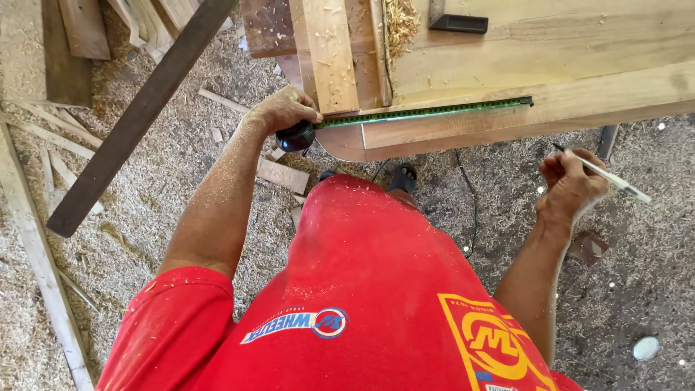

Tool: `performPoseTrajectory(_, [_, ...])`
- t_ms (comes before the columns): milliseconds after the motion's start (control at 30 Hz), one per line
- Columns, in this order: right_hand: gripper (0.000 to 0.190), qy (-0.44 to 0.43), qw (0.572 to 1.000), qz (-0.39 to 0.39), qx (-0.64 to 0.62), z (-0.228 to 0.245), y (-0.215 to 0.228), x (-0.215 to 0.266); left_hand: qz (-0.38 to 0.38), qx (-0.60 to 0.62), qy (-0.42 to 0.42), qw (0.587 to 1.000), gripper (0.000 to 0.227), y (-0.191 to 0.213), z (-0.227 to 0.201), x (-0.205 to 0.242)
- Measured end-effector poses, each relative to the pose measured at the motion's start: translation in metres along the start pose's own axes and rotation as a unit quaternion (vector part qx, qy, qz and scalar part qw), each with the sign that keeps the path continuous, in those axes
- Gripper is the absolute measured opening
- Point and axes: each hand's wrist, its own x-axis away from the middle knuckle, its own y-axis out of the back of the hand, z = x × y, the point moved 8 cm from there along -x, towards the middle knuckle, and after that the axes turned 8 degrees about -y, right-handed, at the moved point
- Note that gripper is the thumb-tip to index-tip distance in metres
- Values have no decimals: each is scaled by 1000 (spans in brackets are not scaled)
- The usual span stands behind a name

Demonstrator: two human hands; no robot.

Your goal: Measuring and hammering a wooden furniture piece.

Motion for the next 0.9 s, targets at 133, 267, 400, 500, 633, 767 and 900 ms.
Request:
performPoseTrajectory(133, [11,17,1000,15,21,3,-21,-13,-11,-32,6,999,28,2,-14,7])
performPoseTrajectory(267, [22,77,996,38,-8,-10,-9,-65,50,-135,-96,985,46,-10,-20,-7])
performPoseTrajectory(400, [14,41,997,26,62,-2,-38,-67,13,-15,18,1000,29,1,-15,10])
performPoseTrajectory(500, [17,47,990,56,119,-5,-55,-71,4,5,43,999,25,2,-9,11])
performPoseTrajectory(633, [18,57,974,79,204,-17,-70,-79,5,-4,52,999,25,1,-3,9])
performPoseTrajectory(767, [17,59,968,74,234,-27,-73,-85,5,12,71,997,26,-1,8,8])
performPoseTrajectory(900, [16,63,965,75,243,-28,-76,-86,5,13,63,998,27,-1,10,6])
